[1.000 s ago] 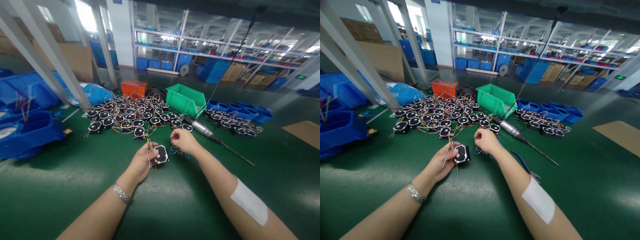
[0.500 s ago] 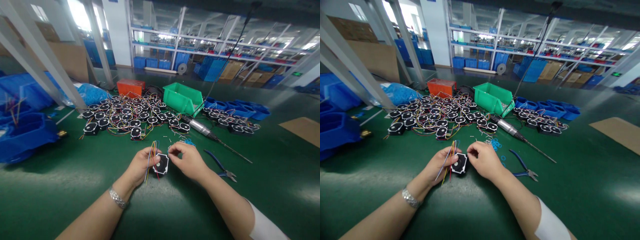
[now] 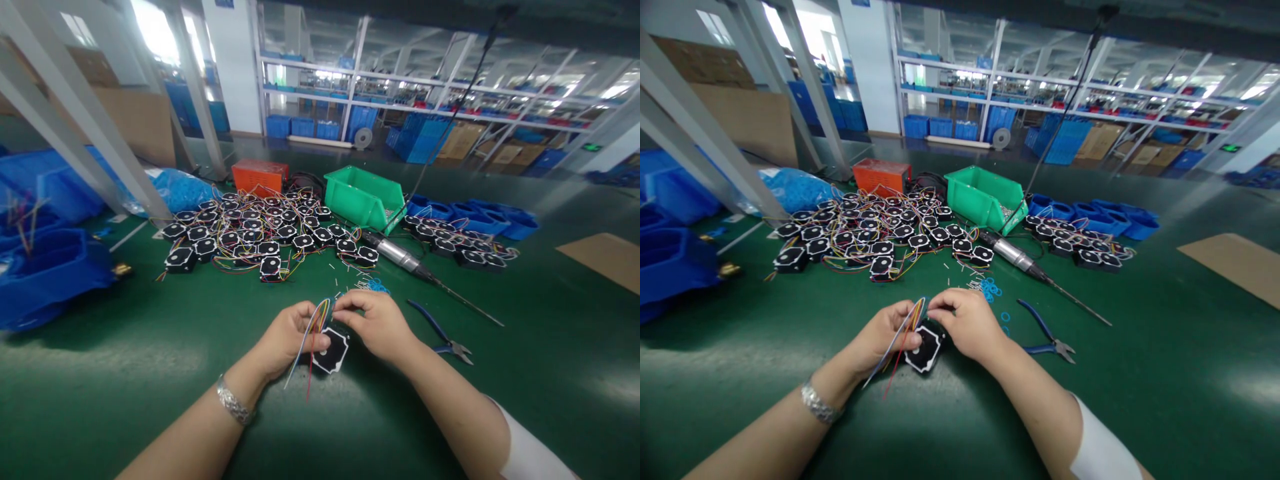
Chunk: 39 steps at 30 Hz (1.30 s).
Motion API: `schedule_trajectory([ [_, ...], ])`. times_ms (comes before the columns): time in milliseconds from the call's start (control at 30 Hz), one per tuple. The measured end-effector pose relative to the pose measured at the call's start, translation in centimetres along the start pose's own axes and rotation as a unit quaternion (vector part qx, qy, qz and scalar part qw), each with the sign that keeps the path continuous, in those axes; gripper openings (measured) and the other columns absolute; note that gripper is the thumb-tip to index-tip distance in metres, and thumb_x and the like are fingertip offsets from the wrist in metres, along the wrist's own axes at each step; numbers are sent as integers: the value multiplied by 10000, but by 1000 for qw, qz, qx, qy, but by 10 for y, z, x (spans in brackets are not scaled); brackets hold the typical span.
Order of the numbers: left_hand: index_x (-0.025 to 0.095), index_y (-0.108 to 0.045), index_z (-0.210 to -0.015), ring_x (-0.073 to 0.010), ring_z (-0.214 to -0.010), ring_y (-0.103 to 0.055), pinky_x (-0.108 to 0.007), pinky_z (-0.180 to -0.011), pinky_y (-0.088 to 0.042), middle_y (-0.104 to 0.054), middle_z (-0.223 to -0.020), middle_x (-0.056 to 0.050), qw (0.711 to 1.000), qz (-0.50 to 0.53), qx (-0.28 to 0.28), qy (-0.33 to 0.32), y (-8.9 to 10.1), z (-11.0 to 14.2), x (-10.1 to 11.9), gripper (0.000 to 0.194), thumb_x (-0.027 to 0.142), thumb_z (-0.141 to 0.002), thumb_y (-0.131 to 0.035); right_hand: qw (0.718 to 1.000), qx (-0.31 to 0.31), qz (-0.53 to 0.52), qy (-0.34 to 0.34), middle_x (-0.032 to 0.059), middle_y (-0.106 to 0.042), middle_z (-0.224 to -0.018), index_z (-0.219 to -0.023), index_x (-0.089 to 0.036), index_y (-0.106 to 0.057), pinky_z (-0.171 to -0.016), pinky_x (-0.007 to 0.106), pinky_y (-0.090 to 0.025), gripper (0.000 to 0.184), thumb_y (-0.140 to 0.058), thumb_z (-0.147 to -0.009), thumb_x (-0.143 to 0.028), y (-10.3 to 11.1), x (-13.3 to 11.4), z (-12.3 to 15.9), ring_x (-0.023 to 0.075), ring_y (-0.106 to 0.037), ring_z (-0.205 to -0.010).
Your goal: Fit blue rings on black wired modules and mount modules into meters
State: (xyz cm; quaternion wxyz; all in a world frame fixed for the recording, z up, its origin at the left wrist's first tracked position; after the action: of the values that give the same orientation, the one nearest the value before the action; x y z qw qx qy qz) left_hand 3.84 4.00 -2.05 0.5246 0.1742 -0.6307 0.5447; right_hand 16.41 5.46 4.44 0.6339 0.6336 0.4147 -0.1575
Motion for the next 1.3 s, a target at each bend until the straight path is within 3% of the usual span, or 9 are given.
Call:
schedule_trajectory([
  [467,125,-510,-682,-69,-531,-403,-202,-518,-306,-466,-596,30,999,-48,-23,-3,0,1,0,299,278,-525,-713,967,-42,103,229,4,-580,-728,-803,-177,-629,-644,160,-391,206,-429,-799,-131,-15,-11,8,59,-509,-683],
  [667,138,-469,-699,-62,-514,-354,-192,-497,-267,-423,-582,42,999,-47,6,-9,0,2,1,305,324,-573,-675,984,-91,-2,153,5,-585,-851,-784,-169,-627,-745,155,-421,214,-437,-766,-75,-17,-10,6,51,-532,-806],
  [800,163,-413,-629,-71,-486,-356,-200,-486,-269,-402,-538,54,981,-183,69,-18,12,-1,11,288,383,-635,-598,996,-21,14,87,2,-578,-871,-838,-171,-618,-767,175,-416,194,-472,-740,-87,-4,3,-2,58,-526,-822],
  [867,177,-388,-580,-85,-473,-364,-211,-480,-266,-389,-501,59,933,-335,129,-33,24,-1,20,294,405,-659,-557,997,40,37,46,7,-570,-881,-872,-170,-610,-750,184,-420,196,-487,-730,-115,14,15,-8,63,-525,-796],
  [967,194,-369,-549,-111,-468,-389,-231,-487,-271,-381,-471,52,820,-533,198,-60,39,0,31,317,448,-722,-449,988,124,80,-37,14,-564,-866,-890,-160,-604,-720,184,-430,196,-500,-725,-173,54,43,-16,65,-527,-748],
  [1100,199,-427,-611,-173,-540,-492,-266,-512,-326,-482,-531,-3,701,-669,245,-34,48,1,39,345,472,-781,-301,928,209,219,-217,23,-543,-955,-987,-171,-574,-781,195,-421,267,-496,-735,-214,120,97,-16,86,-523,-825],
  [1167,166,-503,-748,-237,-709,-535,-310,-587,-372,-571,-726,-86,620,-726,288,-73,42,6,48,343,463,-767,-333,896,231,258,-276,59,-525,-1000,-1020,-140,-558,-836,249,-403,300,-487,-734,-195,148,125,-12,131,-509,-890],
  [1233,110,-514,-881,-290,-866,-508,-359,-691,-383,-560,-915,-166,534,-760,333,-159,27,16,57,382,445,-733,-405,873,237,285,-318,101,-496,-1048,-1050,-111,-542,-875,308,-378,328,-475,-735,-176,168,150,-9,182,-485,-950],
  [1300,108,-520,-879,-279,-855,-517,-353,-706,-389,-567,-905,-170,489,-762,350,-241,8,27,59,350,411,-721,-442,858,223,308,-345,127,-453,-1103,-1087,-107,-521,-890,345,-363,361,-469,-734,-164,179,172,-9,223,-457,-996],
])
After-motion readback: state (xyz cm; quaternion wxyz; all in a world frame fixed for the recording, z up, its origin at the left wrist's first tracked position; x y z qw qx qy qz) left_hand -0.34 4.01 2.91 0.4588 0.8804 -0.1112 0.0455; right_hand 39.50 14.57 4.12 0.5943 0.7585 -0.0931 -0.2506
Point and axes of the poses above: each hand's wrist, its own z-axis away from the middle knuckle, its own y-axis out of the back of the hand, x = y × z, the point moved 4 cm from there along -z, towards the middle knuckle
